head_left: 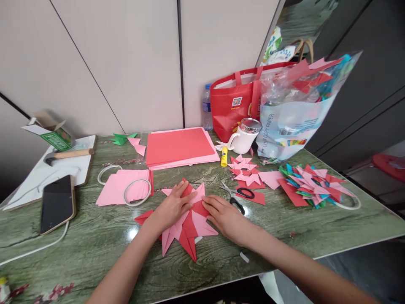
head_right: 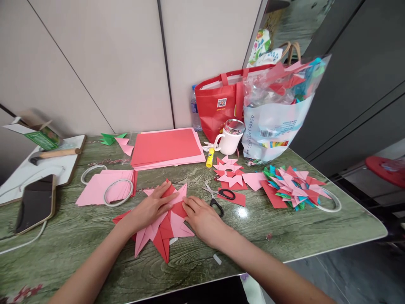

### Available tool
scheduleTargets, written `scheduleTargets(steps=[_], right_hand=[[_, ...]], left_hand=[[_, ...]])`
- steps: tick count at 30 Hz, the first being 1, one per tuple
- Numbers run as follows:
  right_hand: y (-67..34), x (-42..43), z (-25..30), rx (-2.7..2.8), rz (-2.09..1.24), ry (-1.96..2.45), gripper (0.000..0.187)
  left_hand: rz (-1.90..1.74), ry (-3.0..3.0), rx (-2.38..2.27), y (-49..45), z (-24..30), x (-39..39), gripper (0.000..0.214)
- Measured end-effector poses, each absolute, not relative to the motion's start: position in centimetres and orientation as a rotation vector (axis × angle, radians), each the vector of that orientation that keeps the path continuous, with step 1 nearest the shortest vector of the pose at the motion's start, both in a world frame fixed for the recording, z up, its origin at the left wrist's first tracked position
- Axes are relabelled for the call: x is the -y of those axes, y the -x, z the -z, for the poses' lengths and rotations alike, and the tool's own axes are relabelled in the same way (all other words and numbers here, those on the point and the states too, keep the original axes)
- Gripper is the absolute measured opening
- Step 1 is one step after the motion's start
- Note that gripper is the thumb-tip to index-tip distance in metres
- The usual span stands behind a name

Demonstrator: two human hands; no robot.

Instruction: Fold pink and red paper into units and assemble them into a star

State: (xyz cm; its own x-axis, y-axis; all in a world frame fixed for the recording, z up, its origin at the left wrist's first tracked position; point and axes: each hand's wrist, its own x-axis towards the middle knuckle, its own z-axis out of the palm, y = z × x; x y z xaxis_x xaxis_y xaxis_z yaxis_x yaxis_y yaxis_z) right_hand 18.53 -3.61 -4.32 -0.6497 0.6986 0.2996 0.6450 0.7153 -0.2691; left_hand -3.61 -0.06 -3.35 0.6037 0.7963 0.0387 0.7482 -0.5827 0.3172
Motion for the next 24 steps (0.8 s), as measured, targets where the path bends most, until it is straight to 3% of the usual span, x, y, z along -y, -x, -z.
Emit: scheduleTargets(steps=[11,24], right_hand=[[-19.4,4.5,4.2,2.336,-0.551,0.859,0.033],[-19.1,4.2,4.5,2.28,-0.545,0.865,0.026]], left_hand=[[-0.222,-2.525,-1.277,3.5,2.7,0.3,0.04],[-0.206,-2.527,-1.235,3.5,2.1,0.4,0.051]])
